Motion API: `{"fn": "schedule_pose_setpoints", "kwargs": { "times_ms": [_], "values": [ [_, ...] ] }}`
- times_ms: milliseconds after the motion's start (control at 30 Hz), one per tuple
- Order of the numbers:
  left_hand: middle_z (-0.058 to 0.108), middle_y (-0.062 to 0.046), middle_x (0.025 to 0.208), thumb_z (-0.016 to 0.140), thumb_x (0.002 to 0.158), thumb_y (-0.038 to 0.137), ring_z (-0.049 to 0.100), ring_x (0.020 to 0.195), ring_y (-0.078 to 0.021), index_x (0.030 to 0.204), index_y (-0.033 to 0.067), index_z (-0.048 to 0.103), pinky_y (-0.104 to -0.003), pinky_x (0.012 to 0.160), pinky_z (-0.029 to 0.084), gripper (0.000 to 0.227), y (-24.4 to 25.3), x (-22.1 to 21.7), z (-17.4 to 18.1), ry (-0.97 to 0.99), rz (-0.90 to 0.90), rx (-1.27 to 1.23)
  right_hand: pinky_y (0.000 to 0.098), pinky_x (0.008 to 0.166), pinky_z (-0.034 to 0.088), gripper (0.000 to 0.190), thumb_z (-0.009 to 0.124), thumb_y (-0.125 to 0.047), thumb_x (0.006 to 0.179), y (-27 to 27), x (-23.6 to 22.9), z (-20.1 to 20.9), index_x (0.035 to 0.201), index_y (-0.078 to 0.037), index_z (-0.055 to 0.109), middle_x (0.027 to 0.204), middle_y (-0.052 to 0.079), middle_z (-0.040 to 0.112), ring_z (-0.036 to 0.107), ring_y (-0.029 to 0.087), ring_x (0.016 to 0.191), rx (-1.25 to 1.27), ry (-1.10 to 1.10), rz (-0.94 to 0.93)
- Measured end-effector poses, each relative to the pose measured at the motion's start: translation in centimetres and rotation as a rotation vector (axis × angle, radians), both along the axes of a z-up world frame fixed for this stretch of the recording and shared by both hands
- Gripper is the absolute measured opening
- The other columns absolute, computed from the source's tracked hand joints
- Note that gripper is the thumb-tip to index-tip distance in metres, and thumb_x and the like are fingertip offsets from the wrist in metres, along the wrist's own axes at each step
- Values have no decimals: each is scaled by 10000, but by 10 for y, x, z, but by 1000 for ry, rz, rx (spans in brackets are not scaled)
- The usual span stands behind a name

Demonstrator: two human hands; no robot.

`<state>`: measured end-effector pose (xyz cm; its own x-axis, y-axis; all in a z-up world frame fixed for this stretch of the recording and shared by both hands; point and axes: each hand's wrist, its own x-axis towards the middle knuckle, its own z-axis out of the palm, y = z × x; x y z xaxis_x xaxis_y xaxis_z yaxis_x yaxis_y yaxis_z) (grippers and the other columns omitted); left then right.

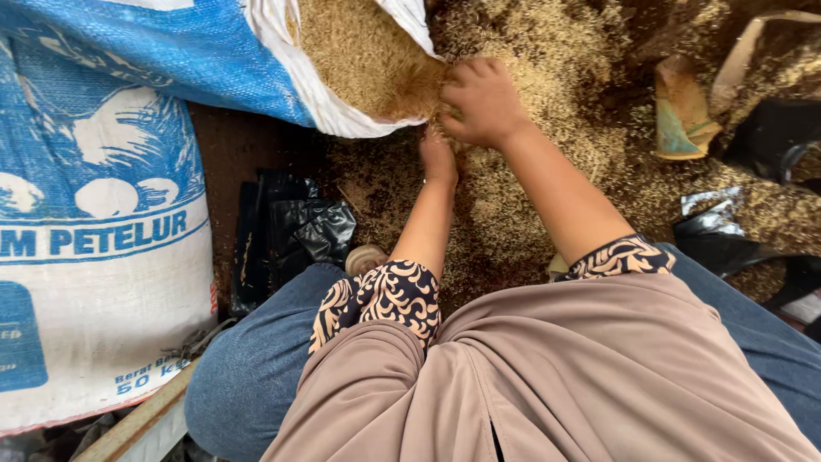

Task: The person scoops grain from a large sack and pours it onto the floor using both hands. The person repeatedly reaches into the sack, lifts handfuls of grain, and spreads them on the ground.

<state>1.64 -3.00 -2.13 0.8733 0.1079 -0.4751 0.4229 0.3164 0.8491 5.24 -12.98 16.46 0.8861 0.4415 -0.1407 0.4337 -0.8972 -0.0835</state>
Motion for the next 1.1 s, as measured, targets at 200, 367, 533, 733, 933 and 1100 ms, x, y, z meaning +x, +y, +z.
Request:
{"fn": "schedule_pose_setpoints", "kwargs": {
  "times_ms": [200,367,533,733,933,1100],
  "values": [
    [368,-133,1620,373,1041,423,262,1489,-380,1527,194,414,-613,1155,127,539,-29,-18,61,-349,-405,1003,538,1170,185,463,602,-340,982,-62,-45,-15,1421,-198,569,1569,138,420,325,344,1429,270,-63,-277],
    [497,-161,1477,293,1052,539,416,1375,-405,1551,206,447,-627,1189,211,619,13,-19,54,12,-284,739,492,1236,209,508,539,-294,1043,-111,-50,-48,1539,-222,457,1631,117,359,323,346,1496,534,87,-717],
    [83,-209,1657,306,1009,652,86,1506,-411,1597,125,154,-672,1141,31,804,95,-6,-20,165,-190,1119,507,1229,243,632,327,-487,1039,-160,-47,-80,1604,-212,262,1667,82,278,318,330,1505,812,411,-1243],
    [402,-223,1540,354,1105,472,358,1415,-398,1452,42,423,-520,1191,285,557,90,11,-112,124,-454,1211,555,1245,191,929,205,-787,942,-164,-21,-97,1646,-193,85,1688,171,156,139,368,1556,568,651,-1323],
    [523,-243,1429,392,1090,318,487,1278,-371,1359,-50,516,-434,1092,376,473,59,5,-165,-106,-115,737,605,1223,213,1028,214,-843,900,-155,0,-78,1646,-151,68,1704,175,101,136,394,1558,772,748,-1295],
    [522,-229,1467,389,1099,323,478,1303,-336,1404,-29,504,-414,1123,372,480,65,6,-174,-163,-81,458,709,1172,171,1028,192,-867,804,-150,-5,-85,1635,-277,59,1702,127,60,101,400,1547,828,824,-1312]
  ]
}}
